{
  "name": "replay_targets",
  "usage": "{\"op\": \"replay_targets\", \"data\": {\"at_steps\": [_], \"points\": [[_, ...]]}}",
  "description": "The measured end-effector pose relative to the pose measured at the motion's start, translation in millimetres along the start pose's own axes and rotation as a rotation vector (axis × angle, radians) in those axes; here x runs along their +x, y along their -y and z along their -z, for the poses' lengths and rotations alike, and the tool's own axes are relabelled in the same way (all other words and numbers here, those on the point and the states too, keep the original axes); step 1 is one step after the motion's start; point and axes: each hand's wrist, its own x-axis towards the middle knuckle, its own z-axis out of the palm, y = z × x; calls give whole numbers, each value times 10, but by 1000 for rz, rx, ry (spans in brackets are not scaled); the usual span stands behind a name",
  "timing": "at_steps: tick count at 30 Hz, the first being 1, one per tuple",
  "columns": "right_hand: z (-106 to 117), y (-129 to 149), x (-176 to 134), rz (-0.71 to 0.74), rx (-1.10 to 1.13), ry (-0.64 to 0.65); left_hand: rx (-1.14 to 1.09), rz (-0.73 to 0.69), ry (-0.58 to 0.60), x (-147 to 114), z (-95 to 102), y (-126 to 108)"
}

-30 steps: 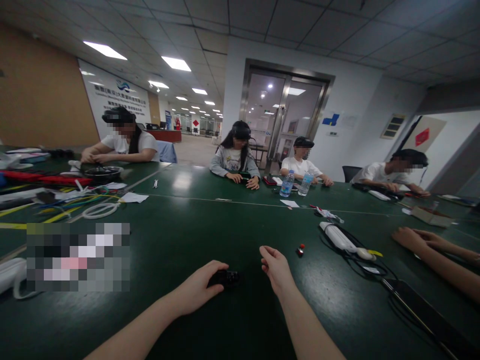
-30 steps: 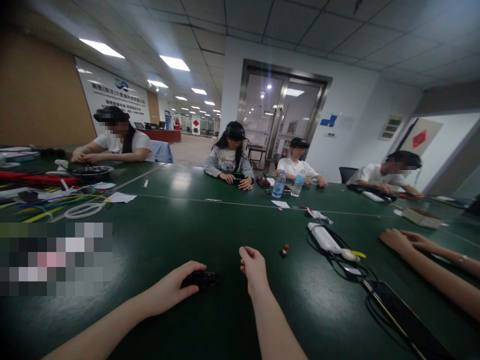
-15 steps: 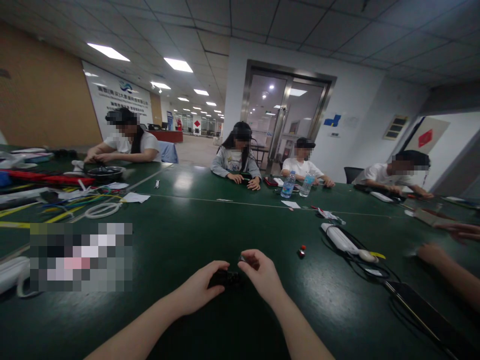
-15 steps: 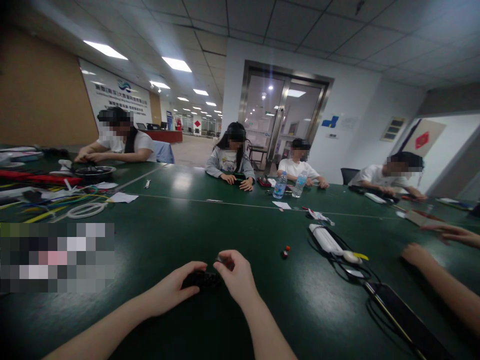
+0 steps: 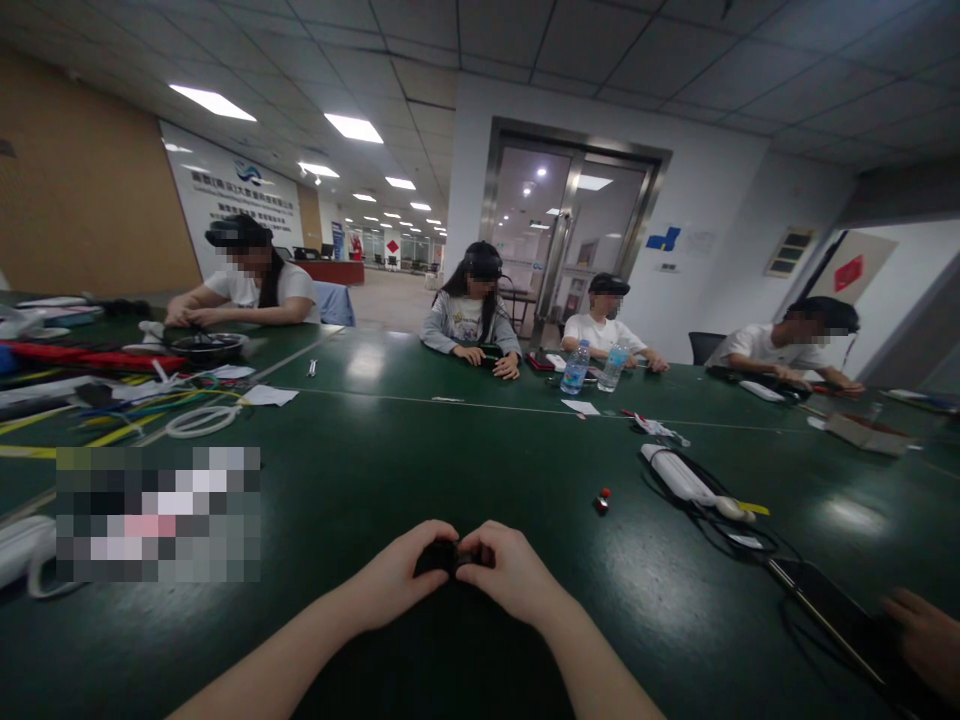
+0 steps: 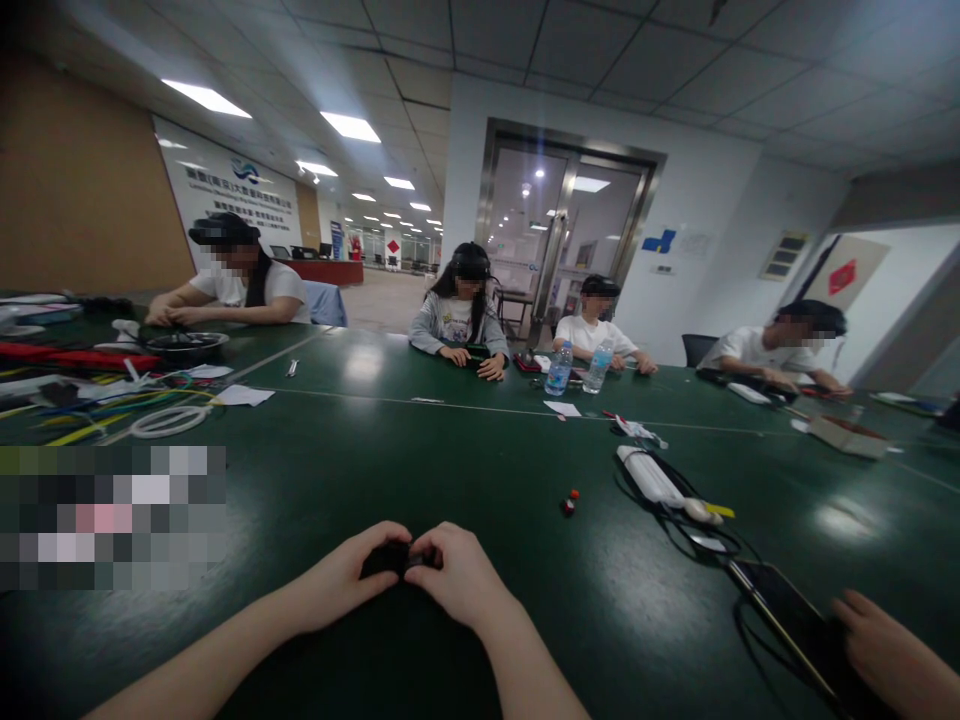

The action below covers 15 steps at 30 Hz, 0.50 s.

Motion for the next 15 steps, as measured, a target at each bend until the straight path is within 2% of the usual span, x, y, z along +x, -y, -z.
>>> {"op": "replay_targets", "data": {"at_steps": [15], "points": [[0,22,-10,24,-15,25,31,-28,-18,20,-37,71]]}}
